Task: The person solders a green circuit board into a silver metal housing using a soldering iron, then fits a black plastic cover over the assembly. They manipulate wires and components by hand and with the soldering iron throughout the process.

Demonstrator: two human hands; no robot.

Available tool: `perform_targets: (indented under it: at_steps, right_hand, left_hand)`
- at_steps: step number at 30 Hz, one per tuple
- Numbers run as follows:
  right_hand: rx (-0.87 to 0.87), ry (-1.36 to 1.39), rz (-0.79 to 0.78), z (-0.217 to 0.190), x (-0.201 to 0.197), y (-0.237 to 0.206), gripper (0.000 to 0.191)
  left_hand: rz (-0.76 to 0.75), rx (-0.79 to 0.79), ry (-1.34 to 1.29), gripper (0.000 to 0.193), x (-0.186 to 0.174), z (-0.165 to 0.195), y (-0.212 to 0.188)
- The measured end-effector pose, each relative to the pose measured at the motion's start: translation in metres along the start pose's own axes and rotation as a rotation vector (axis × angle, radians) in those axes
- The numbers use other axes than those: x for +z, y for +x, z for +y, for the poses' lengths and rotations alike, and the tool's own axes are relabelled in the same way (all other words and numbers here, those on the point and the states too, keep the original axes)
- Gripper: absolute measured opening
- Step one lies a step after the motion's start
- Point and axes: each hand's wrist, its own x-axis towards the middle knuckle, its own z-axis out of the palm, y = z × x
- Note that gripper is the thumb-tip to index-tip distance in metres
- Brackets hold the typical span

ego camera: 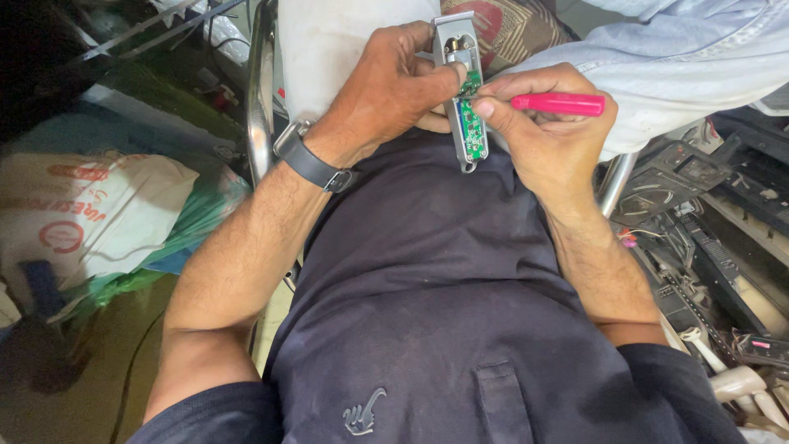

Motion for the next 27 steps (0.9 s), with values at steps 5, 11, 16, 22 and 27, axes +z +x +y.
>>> perform_targets:
  at_steps: [5, 11, 16, 22, 27]
  right_hand:
    - [-0.159, -0.18, 0.041, 0.0, 0.013, -0.008, 0.016]
    - [-0.288, -0.295, 0.06, -0.002, 0.024, -0.015, 0.016]
    - [-0.196, -0.141, 0.015, 0.003, 0.014, -0.012, 0.015]
    - [0.046, 0.445, 0.156, 0.01, -0.012, -0.015, 0.023]
    - [0.065, 0.468, 0.197, 0.011, -0.013, -0.013, 0.027]
  left_hand:
    - [0.01, 0.014, 0.004, 0.03, -0.002, -0.005, 0.001]
    - [0.03, 0.04, 0.137, 0.025, -0.005, -0.008, 0.001]
    - [-0.015, 0.001, 0.01, 0.025, -0.005, -0.006, 0.002]
    - [-0.052, 0.001, 0.009, 0.027, -0.006, -0.005, -0.003]
    - [-0.056, -0.018, 0.042, 0.027, -0.007, -0.001, -0.003]
